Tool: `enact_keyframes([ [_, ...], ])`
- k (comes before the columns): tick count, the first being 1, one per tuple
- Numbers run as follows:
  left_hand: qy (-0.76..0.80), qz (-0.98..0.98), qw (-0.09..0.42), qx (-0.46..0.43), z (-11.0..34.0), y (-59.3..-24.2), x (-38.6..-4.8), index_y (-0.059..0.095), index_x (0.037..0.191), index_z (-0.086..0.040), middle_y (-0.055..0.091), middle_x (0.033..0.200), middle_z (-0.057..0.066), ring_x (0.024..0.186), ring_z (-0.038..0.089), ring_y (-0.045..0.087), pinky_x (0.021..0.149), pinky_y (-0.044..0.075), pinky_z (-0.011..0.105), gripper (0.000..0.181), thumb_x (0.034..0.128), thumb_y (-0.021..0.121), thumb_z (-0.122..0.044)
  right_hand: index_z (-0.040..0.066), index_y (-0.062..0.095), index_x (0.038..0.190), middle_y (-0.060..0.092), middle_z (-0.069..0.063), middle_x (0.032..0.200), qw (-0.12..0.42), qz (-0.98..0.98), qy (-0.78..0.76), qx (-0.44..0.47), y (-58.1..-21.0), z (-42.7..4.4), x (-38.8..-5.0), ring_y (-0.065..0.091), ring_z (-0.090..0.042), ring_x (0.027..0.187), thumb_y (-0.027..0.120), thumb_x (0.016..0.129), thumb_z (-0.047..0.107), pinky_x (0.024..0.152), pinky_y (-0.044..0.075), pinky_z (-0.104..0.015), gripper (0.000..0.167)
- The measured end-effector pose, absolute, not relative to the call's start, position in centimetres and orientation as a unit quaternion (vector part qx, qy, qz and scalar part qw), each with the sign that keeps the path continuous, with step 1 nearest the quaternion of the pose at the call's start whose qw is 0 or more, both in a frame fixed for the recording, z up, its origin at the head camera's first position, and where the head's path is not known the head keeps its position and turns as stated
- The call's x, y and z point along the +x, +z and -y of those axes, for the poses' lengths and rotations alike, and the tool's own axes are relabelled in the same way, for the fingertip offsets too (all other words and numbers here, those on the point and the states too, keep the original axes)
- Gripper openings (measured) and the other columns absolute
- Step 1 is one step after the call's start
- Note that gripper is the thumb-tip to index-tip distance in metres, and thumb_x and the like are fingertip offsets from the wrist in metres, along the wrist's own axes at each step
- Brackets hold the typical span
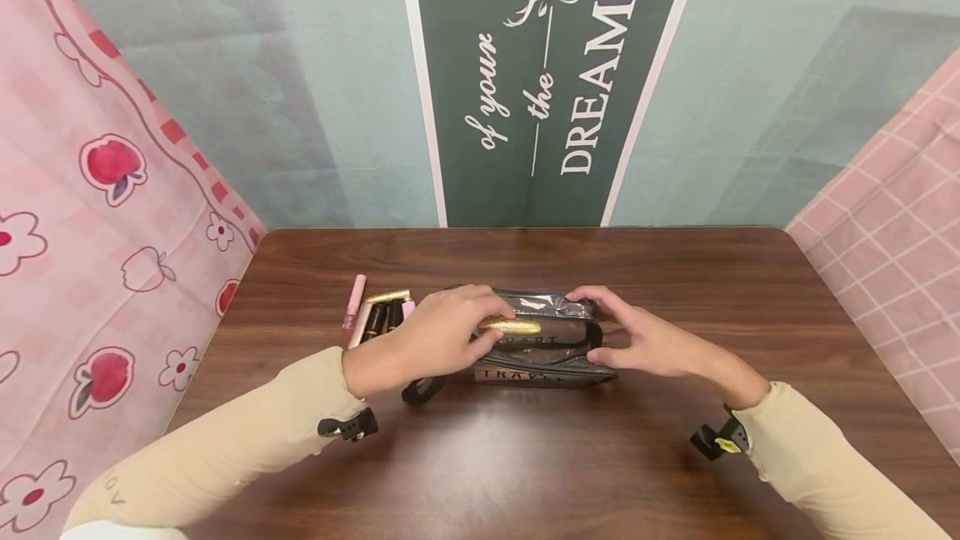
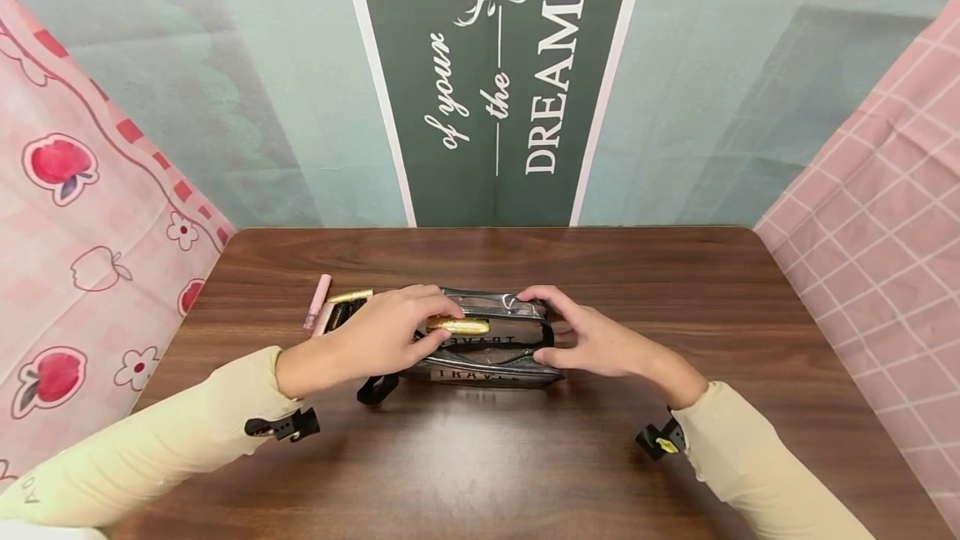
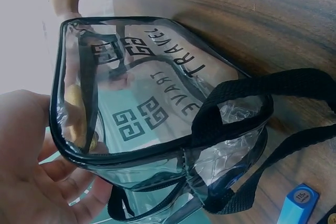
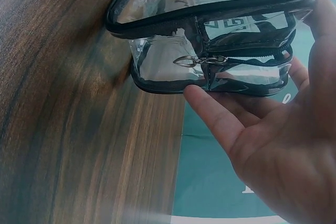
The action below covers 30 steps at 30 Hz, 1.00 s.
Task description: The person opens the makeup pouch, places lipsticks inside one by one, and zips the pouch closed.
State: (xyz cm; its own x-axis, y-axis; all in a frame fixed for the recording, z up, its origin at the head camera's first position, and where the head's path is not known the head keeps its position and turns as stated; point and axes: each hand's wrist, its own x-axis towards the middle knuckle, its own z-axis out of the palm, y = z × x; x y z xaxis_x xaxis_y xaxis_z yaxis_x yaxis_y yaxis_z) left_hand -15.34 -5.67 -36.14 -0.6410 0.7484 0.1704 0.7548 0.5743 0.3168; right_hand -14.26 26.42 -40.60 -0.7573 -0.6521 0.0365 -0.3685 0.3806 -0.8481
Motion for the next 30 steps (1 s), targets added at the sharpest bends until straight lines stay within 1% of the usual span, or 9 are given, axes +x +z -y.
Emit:
enact_keyframes([
  [7, -0.187, 0.887, 0.004, -0.423, 5.68, -36.26, -15.38, 0.072, 0.121, -0.016, 0.07, 0.115, -0.003, 0.097, 0.013, 0.065, 0.076, 0.056, 0.037, 0.025, 0.097, 0.068, -0.02, 0.017, 0.034, 0.15, 0.043, -0.012, 0.144, 0.158, -0.813, -0.466, -0.311, -40.59, -26.39, -14.28, 0.051, -0.037, 0.129, 0.073, 0.091, 0.002, 0.094, 0.054, -0.043, 0.073],
  [19, -0.188, 0.888, -0.007, -0.42, 5.64, -36.32, -15.42, 0.071, 0.123, -0.016, 0.07, 0.118, -0.002, 0.102, 0.015, 0.066, 0.08, 0.056, 0.039, 0.026, 0.0978, 0.067, -0.021, 0.017, 0.034, 0.15, 0.043, -0.012, 0.144, 0.158, -0.814, -0.466, -0.309, -40.68, -26.41, -14.27, 0.051, -0.036, 0.129, 0.073, 0.091, 0.002, 0.094, 0.054, -0.044, 0.073],
  [21, -0.188, 0.887, -0.008, -0.421, 5.64, -36.36, -15.43, 0.071, 0.123, -0.016, 0.07, 0.118, -0.003, 0.1, 0.014, 0.065, 0.079, 0.056, 0.038, 0.026, 0.0977, 0.068, -0.022, 0.017, 0.034, 0.15, 0.043, -0.012, 0.144, 0.156, -0.816, -0.463, -0.309, -40.64, -26.41, -14.26, 0.052, -0.036, 0.129, 0.074, 0.091, 0.003, 0.094, 0.054, -0.044, 0.073],
  [26, -0.186, 0.888, -0.012, -0.42, 5.65, -36.4, -15.47, 0.071, 0.123, -0.017, 0.069, 0.115, -0.003, 0.086, 0.01, 0.061, 0.073, 0.054, 0.035, 0.028, 0.0965, 0.07, -0.023, 0.019, 0.034, 0.15, 0.043, -0.011, 0.143, 0.155, -0.819, -0.46, -0.307, -40.52, -26.36, -14.25, 0.052, -0.038, 0.127, 0.074, 0.091, 0.004, 0.094, 0.054, -0.044, 0.073],
  [28, -0.187, 0.888, -0.014, -0.42, 5.67, -36.42, -15.48, 0.071, 0.124, -0.016, 0.069, 0.115, -0.002, 0.084, 0.01, 0.061, 0.073, 0.055, 0.035, 0.029, 0.0961, 0.071, -0.024, 0.019, 0.034, 0.15, 0.043, -0.012, 0.143, 0.157, -0.817, -0.462, -0.308, -40.54, -26.35, -14.25, 0.052, -0.04, 0.127, 0.073, 0.092, 0.004, 0.094, 0.054, -0.045, 0.072],
  [30, -0.188, 0.888, -0.014, -0.419, 5.67, -36.44, -15.5, 0.07, 0.124, -0.016, 0.069, 0.114, -0.002, 0.085, 0.011, 0.061, 0.074, 0.055, 0.036, 0.029, 0.0961, 0.071, -0.025, 0.019, 0.034, 0.15, 0.043, -0.012, 0.143, 0.157, -0.817, -0.462, -0.308, -40.6, -26.35, -14.25, 0.052, -0.04, 0.127, 0.073, 0.092, 0.004, 0.094, 0.054, -0.044, 0.072],
])
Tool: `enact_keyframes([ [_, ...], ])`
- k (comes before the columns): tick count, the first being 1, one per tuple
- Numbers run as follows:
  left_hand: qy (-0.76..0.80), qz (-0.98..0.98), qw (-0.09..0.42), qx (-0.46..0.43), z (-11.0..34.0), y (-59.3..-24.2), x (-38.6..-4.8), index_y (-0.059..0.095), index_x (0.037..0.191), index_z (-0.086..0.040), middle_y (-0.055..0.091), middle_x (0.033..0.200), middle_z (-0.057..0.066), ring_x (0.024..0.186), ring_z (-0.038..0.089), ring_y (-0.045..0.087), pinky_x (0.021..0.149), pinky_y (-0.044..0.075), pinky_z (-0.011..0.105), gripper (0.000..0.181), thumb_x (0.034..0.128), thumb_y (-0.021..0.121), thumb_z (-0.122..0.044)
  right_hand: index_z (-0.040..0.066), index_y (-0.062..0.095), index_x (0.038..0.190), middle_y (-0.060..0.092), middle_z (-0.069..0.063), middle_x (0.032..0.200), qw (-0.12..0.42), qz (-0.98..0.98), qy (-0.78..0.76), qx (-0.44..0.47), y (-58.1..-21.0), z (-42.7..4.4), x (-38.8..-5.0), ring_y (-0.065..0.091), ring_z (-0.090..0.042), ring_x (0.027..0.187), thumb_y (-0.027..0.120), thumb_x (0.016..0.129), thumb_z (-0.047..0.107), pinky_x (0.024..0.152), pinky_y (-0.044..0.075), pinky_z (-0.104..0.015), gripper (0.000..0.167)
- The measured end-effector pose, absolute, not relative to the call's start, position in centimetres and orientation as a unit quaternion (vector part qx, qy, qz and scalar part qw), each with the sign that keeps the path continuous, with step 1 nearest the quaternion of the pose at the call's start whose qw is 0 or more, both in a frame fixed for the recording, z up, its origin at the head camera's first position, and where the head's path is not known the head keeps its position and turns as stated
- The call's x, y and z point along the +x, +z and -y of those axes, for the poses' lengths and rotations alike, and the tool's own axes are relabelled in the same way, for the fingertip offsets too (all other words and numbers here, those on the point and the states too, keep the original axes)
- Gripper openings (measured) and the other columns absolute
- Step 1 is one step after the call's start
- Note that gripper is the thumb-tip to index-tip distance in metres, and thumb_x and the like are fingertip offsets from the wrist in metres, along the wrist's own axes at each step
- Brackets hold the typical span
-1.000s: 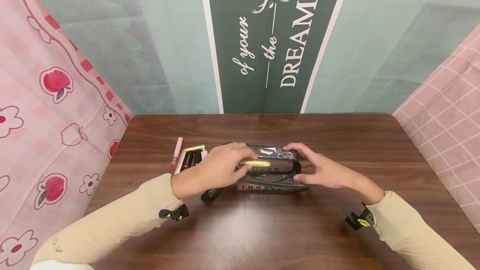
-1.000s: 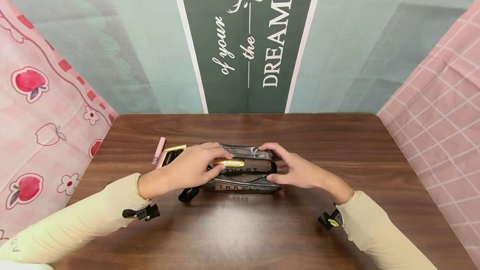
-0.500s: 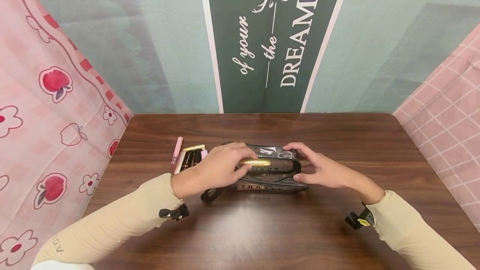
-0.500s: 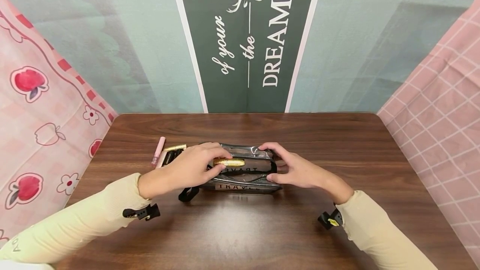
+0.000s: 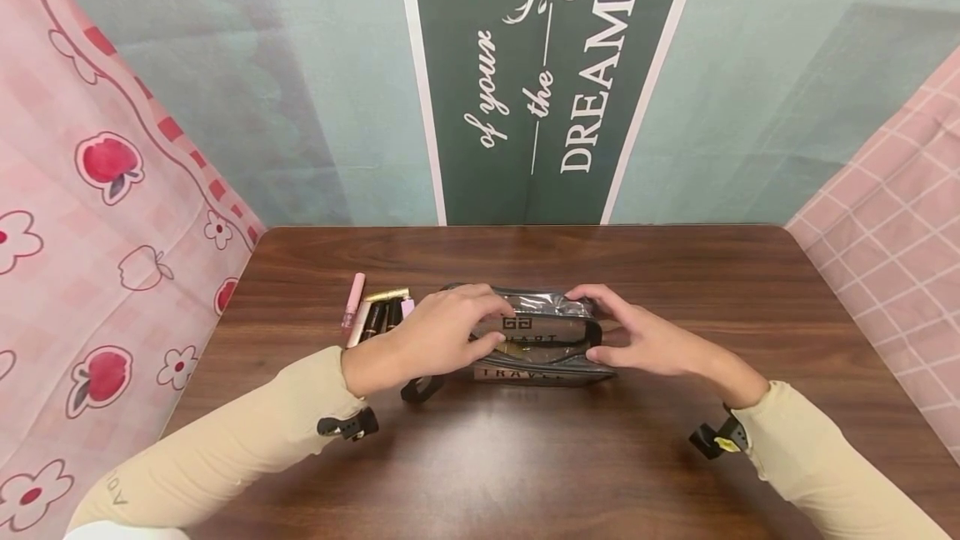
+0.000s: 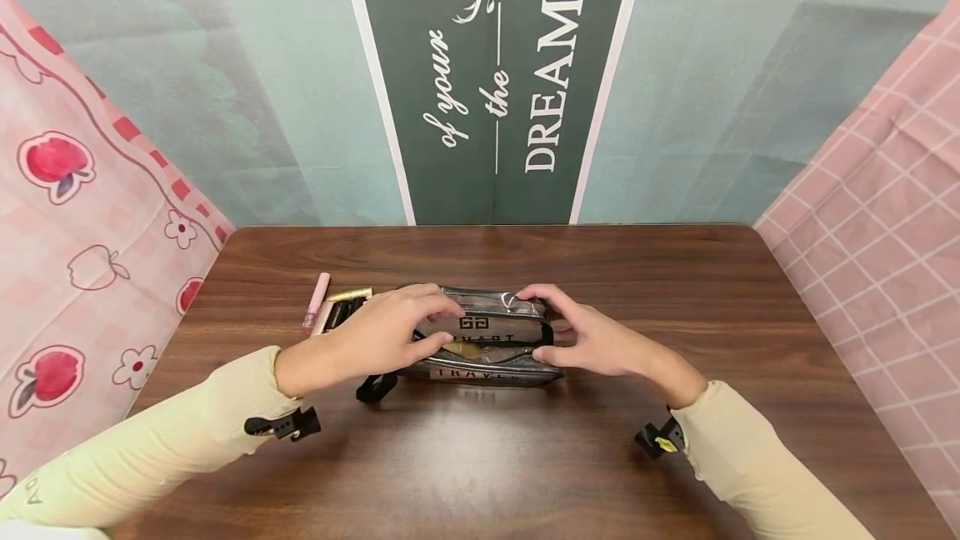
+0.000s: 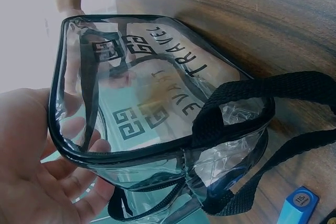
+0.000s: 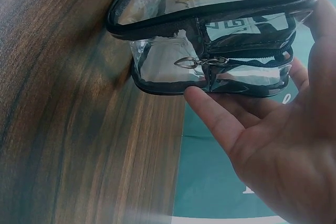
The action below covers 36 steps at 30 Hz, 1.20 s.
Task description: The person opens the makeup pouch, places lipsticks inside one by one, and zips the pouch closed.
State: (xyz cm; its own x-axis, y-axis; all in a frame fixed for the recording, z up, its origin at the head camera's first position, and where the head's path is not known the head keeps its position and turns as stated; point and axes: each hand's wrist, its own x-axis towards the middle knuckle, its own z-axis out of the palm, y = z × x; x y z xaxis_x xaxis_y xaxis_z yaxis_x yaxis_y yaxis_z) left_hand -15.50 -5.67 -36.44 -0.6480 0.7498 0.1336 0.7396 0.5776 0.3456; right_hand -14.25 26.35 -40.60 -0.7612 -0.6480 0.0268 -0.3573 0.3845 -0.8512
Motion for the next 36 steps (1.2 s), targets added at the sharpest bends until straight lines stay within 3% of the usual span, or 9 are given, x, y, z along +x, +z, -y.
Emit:
enact_keyframes([
  [10, 0.195, -0.887, 0.014, 0.419, 5.8, -36.4, -15.5, 0.071, 0.123, -0.015, 0.069, 0.114, -0.001, 0.1, 0.012, 0.066, 0.081, 0.057, 0.038, 0.028, 0.0967, 0.07, -0.024, 0.02, 0.034, 0.151, 0.043, -0.011, 0.144, 0.158, -0.819, -0.459, -0.306, -40.7, -26.4, -14.3, 0.052, -0.038, 0.127, 0.074, 0.092, 0.006, 0.095, 0.054, -0.044, 0.072],
  [21, 0.202, -0.881, -0.006, 0.428, 6.3, -36.0, -15.7, 0.072, 0.12, -0.016, 0.068, 0.112, -0.004, 0.09, 0.011, 0.064, 0.075, 0.055, 0.032, 0.024, 0.0971, 0.069, -0.022, 0.02, 0.033, 0.15, 0.043, -0.012, 0.143, 0.158, -0.821, -0.456, -0.304, -40.6, -26.4, -14.2, 0.052, -0.038, 0.127, 0.074, 0.091, 0.006, 0.094, 0.054, -0.045, 0.073],
  [29, 0.211, -0.88, -0.03, 0.424, 7.1, -35.8, -16.0, 0.073, 0.115, -0.016, 0.068, 0.108, -0.006, 0.092, 0.012, 0.064, 0.08, 0.055, 0.034, 0.02, 0.0963, 0.069, -0.02, 0.02, 0.034, 0.15, 0.04, -0.011, 0.147, 0.158, -0.821, -0.457, -0.302, -40.6, -26.4, -14.2, 0.05, -0.035, 0.13, 0.075, 0.091, 0.005, 0.095, 0.053, -0.044, 0.073],
  [36, 0.221, -0.88, -0.036, 0.418, 8.1, -35.5, -15.8, 0.073, 0.115, -0.015, 0.068, 0.107, -0.005, 0.087, 0.014, 0.064, 0.076, 0.053, 0.033, 0.02, 0.0964, 0.068, -0.019, 0.019, 0.034, 0.151, 0.039, -0.01, 0.149, 0.156, -0.821, -0.458, -0.303, -40.6, -26.4, -14.3, 0.048, -0.033, 0.132, 0.075, 0.091, 0.004, 0.095, 0.053, -0.042, 0.074],
])
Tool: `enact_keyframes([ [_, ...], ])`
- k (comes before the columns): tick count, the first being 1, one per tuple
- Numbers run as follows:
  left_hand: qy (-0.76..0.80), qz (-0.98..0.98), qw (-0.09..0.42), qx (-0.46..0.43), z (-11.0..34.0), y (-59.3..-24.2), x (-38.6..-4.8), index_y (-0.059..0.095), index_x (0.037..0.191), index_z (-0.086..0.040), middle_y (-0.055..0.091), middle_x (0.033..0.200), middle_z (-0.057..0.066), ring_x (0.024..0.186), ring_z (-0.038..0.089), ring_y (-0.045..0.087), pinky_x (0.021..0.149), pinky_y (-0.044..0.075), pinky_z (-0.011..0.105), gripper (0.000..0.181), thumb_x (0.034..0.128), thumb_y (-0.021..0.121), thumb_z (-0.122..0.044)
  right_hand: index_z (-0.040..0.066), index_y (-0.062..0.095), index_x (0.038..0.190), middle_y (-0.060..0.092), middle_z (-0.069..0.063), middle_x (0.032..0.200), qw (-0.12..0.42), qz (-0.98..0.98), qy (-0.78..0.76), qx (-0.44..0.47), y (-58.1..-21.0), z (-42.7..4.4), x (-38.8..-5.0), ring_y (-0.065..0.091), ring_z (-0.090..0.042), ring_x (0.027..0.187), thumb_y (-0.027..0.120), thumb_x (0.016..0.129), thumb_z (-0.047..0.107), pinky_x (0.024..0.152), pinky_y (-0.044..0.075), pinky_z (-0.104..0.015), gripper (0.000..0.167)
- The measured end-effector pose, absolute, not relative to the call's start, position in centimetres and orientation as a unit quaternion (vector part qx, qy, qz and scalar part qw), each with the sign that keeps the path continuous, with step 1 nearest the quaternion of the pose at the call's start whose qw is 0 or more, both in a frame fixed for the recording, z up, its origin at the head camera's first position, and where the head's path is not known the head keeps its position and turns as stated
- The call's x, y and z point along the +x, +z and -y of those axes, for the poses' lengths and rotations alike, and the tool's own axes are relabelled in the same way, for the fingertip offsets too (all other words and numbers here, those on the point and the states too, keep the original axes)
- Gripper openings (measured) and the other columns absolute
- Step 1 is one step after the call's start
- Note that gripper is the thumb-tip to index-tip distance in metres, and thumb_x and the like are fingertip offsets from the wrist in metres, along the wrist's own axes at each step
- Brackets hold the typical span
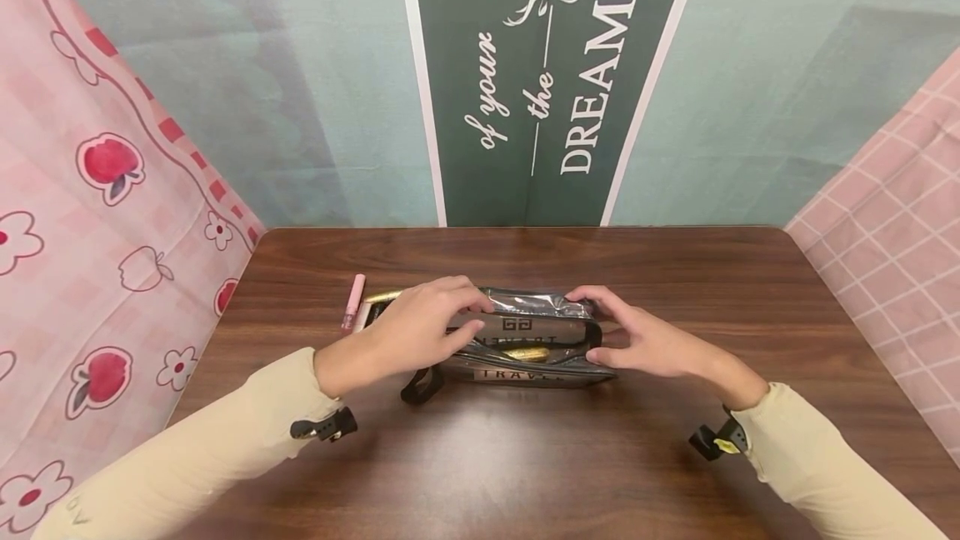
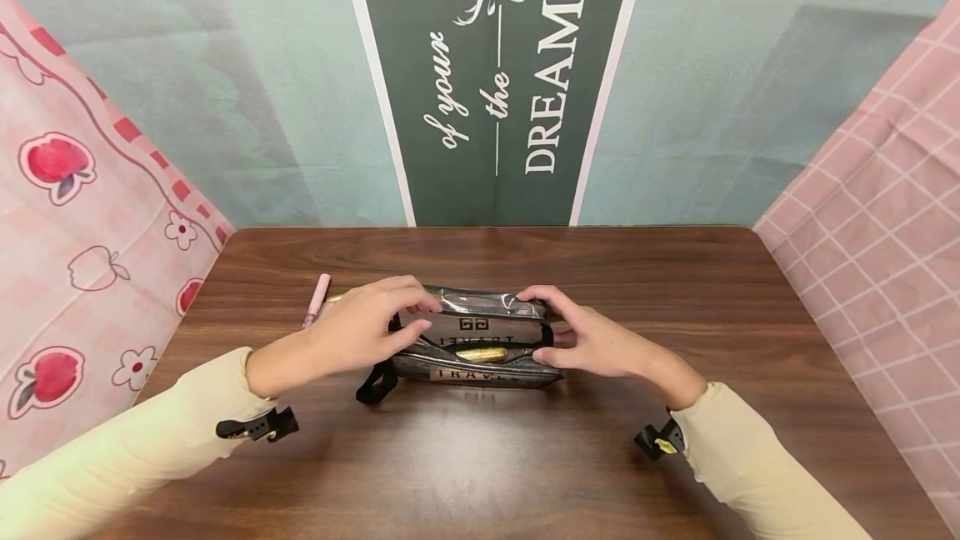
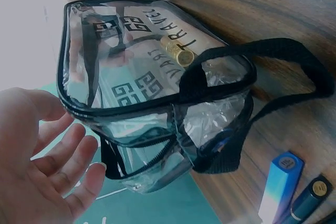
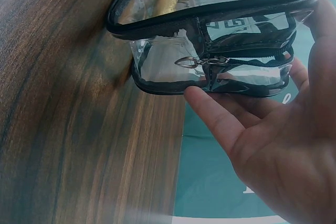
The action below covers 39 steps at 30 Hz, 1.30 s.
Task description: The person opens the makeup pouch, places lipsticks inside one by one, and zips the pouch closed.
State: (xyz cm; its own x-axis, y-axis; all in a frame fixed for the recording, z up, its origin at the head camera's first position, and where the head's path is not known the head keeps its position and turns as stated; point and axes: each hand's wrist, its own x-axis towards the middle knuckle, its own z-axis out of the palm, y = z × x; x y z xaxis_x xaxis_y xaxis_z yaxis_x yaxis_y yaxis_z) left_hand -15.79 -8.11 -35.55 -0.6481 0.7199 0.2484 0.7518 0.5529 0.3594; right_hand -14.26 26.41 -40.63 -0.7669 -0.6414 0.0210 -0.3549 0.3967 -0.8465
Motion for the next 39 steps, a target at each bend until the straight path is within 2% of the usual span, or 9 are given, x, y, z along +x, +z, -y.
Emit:
enact_keyframes([
  [6, -0.223, 0.887, 0.049, -0.402, 9.0, -35.3, -15.8, 0.073, 0.114, -0.016, 0.069, 0.106, -0.005, 0.094, 0.014, 0.067, 0.079, 0.055, 0.035, 0.019, 0.0955, 0.07, -0.02, 0.019, 0.034, 0.151, 0.039, -0.01, 0.149, 0.153, -0.822, -0.455, -0.306, -40.6, -26.4, -14.3, 0.049, -0.033, 0.131, 0.075, 0.091, 0.004, 0.095, 0.053, -0.042, 0.074],
  [15, -0.226, 0.898, 0.046, -0.375, 10.9, -35.8, -16.0, 0.073, 0.115, -0.017, 0.069, 0.105, -0.005, 0.093, 0.013, 0.067, 0.075, 0.054, 0.036, 0.019, 0.0955, 0.07, -0.017, 0.02, 0.034, 0.15, 0.04, -0.009, 0.148, 0.151, -0.826, -0.448, -0.305, -40.6, -26.5, -14.3, 0.048, -0.033, 0.132, 0.075, 0.091, 0.006, 0.096, 0.053, -0.042, 0.074],
  [19, -0.216, 0.914, 0.04, -0.341, 11.9, -35.9, -15.9, 0.073, 0.114, -0.02, 0.068, 0.105, -0.01, 0.092, 0.008, 0.066, 0.086, 0.047, 0.059, 0.019, 0.0951, 0.07, -0.02, 0.02, 0.034, 0.15, 0.04, -0.01, 0.148, 0.153, -0.826, -0.448, -0.304, -40.5, -26.5, -14.3, 0.049, -0.033, 0.131, 0.075, 0.091, 0.006, 0.096, 0.053, -0.043, 0.074],
  [23, -0.222, 0.92, 0.041, -0.321, 13.1, -35.9, -16.0, 0.073, 0.113, -0.019, 0.068, 0.104, -0.01, 0.086, 0.005, 0.063, 0.089, 0.042, 0.07, 0.019, 0.0942, 0.072, -0.019, 0.019, 0.034, 0.15, 0.041, -0.01, 0.147, 0.156, -0.822, -0.456, -0.305, -40.5, -26.5, -14.4, 0.05, -0.036, 0.13, 0.074, 0.091, 0.004, 0.096, 0.053, -0.045, 0.073],
  [25, -0.228, 0.919, 0.043, -0.318, 13.7, -36.0, -16.1, 0.073, 0.113, -0.017, 0.068, 0.103, -0.008, 0.085, 0.007, 0.062, 0.093, 0.043, 0.07, 0.019, 0.0941, 0.071, -0.016, 0.018, 0.034, 0.15, 0.042, -0.011, 0.147, 0.158, -0.817, -0.462, -0.306, -40.5, -26.5, -14.4, 0.051, -0.037, 0.129, 0.074, 0.091, 0.002, 0.096, 0.053, -0.047, 0.073],
  [28, -0.233, 0.921, 0.048, -0.308, 14.7, -36.2, -16.3, 0.072, 0.112, -0.016, 0.068, 0.101, -0.005, 0.087, 0.011, 0.064, 0.094, 0.048, 0.061, 0.018, 0.0942, 0.07, -0.014, 0.017, 0.035, 0.15, 0.042, -0.012, 0.146, 0.158, -0.812, -0.469, -0.31, -40.5, -26.5, -14.5, 0.052, -0.039, 0.128, 0.073, 0.091, 0.001, 0.096, 0.052, -0.049, 0.072],
  [30, -0.234, 0.923, 0.052, -0.3, 15.4, -36.4, -16.5, 0.072, 0.112, -0.016, 0.068, 0.101, -0.005, 0.088, 0.013, 0.064, 0.086, 0.053, 0.05, 0.018, 0.094, 0.07, -0.013, 0.017, 0.034, 0.15, 0.042, -0.011, 0.146, 0.16, -0.81, -0.471, -0.311, -40.5, -26.5, -14.6, 0.052, -0.04, 0.127, 0.073, 0.091, 0.001, 0.096, 0.052, -0.049, 0.072],
  [33, -0.234, 0.929, 0.053, -0.282, 16.5, -36.7, -16.9, 0.073, 0.112, -0.016, 0.067, 0.099, -0.004, 0.084, 0.015, 0.063, 0.069, 0.051, 0.039, 0.019, 0.093, 0.071, -0.014, 0.017, 0.034, 0.15, 0.041, -0.011, 0.147, 0.161, -0.81, -0.471, -0.31, -40.5, -26.5, -14.6, 0.052, -0.04, 0.127, 0.074, 0.091, 0.002, 0.096, 0.053, -0.048, 0.072],
  [39, -0.231, 0.944, 0.033, -0.234, 18.7, -37.7, -18.2, 0.072, 0.114, -0.011, 0.067, 0.097, 0.001, 0.085, 0.02, 0.065, 0.069, 0.052, 0.041, 0.022, 0.0924, 0.069, -0.012, 0.018, 0.034, 0.15, 0.041, -0.011, 0.147, 0.164, -0.811, -0.47, -0.307, -40.4, -26.5, -14.6, 0.052, -0.038, 0.128, 0.074, 0.091, 0.003, 0.095, 0.053, -0.046, 0.073],
])
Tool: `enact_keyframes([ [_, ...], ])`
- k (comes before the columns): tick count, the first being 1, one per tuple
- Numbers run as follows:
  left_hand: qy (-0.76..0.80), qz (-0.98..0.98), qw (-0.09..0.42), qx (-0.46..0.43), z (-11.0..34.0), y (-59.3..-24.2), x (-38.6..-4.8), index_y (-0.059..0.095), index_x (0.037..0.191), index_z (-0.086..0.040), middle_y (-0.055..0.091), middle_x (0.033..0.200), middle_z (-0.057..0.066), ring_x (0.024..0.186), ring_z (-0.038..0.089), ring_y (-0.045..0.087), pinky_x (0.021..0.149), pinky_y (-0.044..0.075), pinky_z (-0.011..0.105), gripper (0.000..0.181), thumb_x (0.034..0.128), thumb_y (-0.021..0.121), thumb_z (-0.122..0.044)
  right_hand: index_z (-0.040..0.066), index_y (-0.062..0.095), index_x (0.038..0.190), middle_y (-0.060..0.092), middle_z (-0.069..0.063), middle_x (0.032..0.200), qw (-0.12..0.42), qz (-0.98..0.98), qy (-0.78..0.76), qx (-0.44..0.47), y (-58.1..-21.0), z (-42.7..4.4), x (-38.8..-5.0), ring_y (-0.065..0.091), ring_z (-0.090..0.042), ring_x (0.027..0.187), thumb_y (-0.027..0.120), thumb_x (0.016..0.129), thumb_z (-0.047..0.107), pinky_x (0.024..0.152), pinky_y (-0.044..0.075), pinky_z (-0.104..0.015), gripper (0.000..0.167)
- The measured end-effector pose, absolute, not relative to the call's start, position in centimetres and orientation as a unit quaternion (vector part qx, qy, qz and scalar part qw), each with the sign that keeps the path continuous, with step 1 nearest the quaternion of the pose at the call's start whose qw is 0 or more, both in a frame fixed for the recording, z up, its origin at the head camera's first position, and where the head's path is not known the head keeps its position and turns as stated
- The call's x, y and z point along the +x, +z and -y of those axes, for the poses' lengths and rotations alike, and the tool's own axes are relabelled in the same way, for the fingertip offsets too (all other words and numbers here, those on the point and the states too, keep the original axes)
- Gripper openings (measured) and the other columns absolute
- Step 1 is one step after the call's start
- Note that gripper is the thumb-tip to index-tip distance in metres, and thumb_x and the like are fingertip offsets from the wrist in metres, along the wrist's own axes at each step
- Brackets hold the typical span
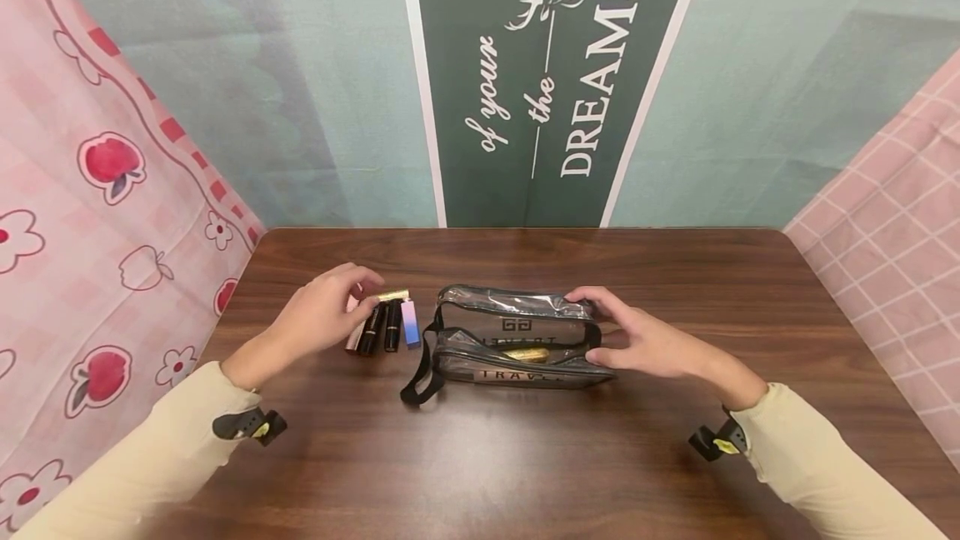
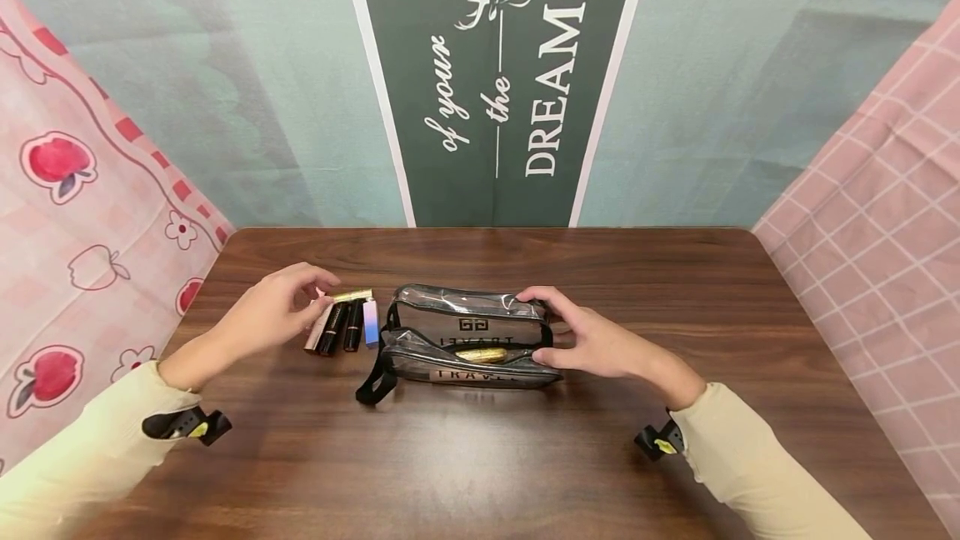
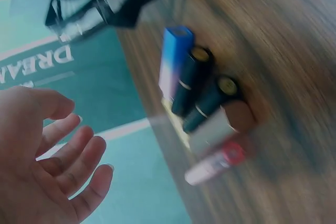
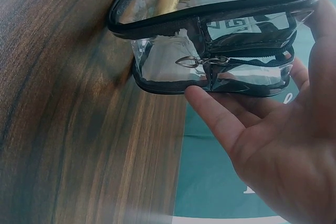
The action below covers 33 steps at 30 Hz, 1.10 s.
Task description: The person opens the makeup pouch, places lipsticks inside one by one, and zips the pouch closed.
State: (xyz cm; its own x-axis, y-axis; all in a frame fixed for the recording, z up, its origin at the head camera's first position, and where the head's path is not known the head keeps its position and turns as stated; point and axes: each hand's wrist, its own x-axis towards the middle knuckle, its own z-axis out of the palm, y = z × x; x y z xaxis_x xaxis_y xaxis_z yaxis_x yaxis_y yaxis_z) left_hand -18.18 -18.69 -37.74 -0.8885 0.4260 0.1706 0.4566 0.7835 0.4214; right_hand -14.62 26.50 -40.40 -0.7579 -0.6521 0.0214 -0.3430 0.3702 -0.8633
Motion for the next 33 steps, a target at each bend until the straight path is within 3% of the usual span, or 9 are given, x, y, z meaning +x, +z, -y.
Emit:
enact_keyframes([
  [11, -0.218, 0.959, -0.007, -0.181, 22.3, -39.9, -19.8, 0.066, 0.121, 0.0, 0.067, 0.11, 0.017, 0.1, 0.034, 0.065, 0.081, 0.052, 0.056, 0.034, 0.0911, 0.071, -0.015, 0.018, 0.034, 0.15, 0.041, -0.01, 0.147, 0.161, -0.814, -0.462, -0.312, -40.4, -26.5, -14.7, 0.051, -0.034, 0.13, 0.074, 0.091, 0.003, 0.096, 0.053, -0.046, 0.073],
  [21, -0.21, 0.964, -0.069, -0.146, 23.9, -42.2, -20.5, 0.062, 0.124, 0.001, 0.065, 0.106, 0.017, 0.097, 0.033, 0.064, 0.078, 0.052, 0.055, 0.043, 0.0905, 0.071, -0.023, 0.018, 0.034, 0.151, 0.039, -0.011, 0.149, 0.164, -0.81, -0.47, -0.31, -40.6, -26.5, -14.6, 0.049, -0.034, 0.131, 0.073, 0.092, 0.003, 0.096, 0.052, -0.047, 0.072],
  [33, -0.195, 0.967, -0.081, -0.142, 23.9, -43.5, -20.4, 0.064, 0.12, 0.0, 0.065, 0.102, 0.015, 0.094, 0.031, 0.063, 0.077, 0.052, 0.055, 0.041, 0.0925, 0.072, -0.03, 0.019, 0.034, 0.15, 0.039, -0.01, 0.149, 0.162, -0.816, -0.464, -0.305, -40.5, -26.5, -14.5, 0.049, -0.033, 0.132, 0.074, 0.092, 0.004, 0.097, 0.052, -0.046, 0.073],
])
